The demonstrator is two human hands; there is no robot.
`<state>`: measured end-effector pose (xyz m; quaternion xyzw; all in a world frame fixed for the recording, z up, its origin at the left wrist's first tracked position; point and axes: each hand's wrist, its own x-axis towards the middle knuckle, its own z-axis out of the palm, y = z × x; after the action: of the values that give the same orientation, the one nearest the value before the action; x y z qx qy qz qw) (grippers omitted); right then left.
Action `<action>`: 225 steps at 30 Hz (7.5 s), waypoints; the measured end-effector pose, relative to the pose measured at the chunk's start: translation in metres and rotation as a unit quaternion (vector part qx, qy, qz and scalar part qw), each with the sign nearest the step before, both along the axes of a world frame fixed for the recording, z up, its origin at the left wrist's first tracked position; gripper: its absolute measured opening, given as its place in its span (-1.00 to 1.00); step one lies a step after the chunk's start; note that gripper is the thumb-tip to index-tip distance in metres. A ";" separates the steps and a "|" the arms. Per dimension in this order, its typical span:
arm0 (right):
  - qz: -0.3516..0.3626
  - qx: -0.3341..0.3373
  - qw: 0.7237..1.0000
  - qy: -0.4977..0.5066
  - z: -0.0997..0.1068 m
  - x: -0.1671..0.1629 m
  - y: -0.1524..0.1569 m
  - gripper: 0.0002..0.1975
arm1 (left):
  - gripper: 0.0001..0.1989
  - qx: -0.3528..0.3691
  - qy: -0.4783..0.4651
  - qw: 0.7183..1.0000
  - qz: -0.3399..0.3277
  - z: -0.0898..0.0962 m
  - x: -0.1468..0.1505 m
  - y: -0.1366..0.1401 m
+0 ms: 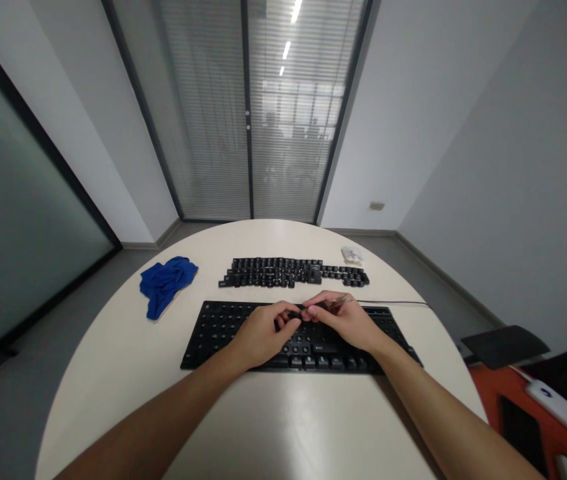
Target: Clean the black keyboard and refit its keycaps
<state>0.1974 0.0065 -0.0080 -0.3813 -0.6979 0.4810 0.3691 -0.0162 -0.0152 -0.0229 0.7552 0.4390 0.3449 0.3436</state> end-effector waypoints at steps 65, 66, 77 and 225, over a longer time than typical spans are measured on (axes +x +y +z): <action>0.064 0.188 0.960 -0.196 0.010 0.002 -0.004 -0.70 | -0.61 -0.108 -0.171 0.979 -0.022 -0.002 -0.004 0.008; 0.062 0.182 0.960 -0.202 0.008 0.002 -0.003 -0.70 | -0.61 -0.110 -0.169 0.979 -0.024 -0.002 -0.004 0.008; -0.025 0.173 0.944 -0.280 0.013 0.007 0.007 -0.72 | -0.83 -0.041 -0.096 0.994 0.009 -0.008 0.000 0.008; 0.101 -0.099 0.968 -0.205 0.043 0.076 -0.001 -0.50 | -0.58 0.172 0.187 0.958 -0.135 0.011 -0.017 -0.003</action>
<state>0.2731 0.0059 0.0349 -0.4340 -0.7427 0.4937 0.1279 -0.0331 -0.0186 -0.0116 0.9060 0.3232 0.2185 0.1642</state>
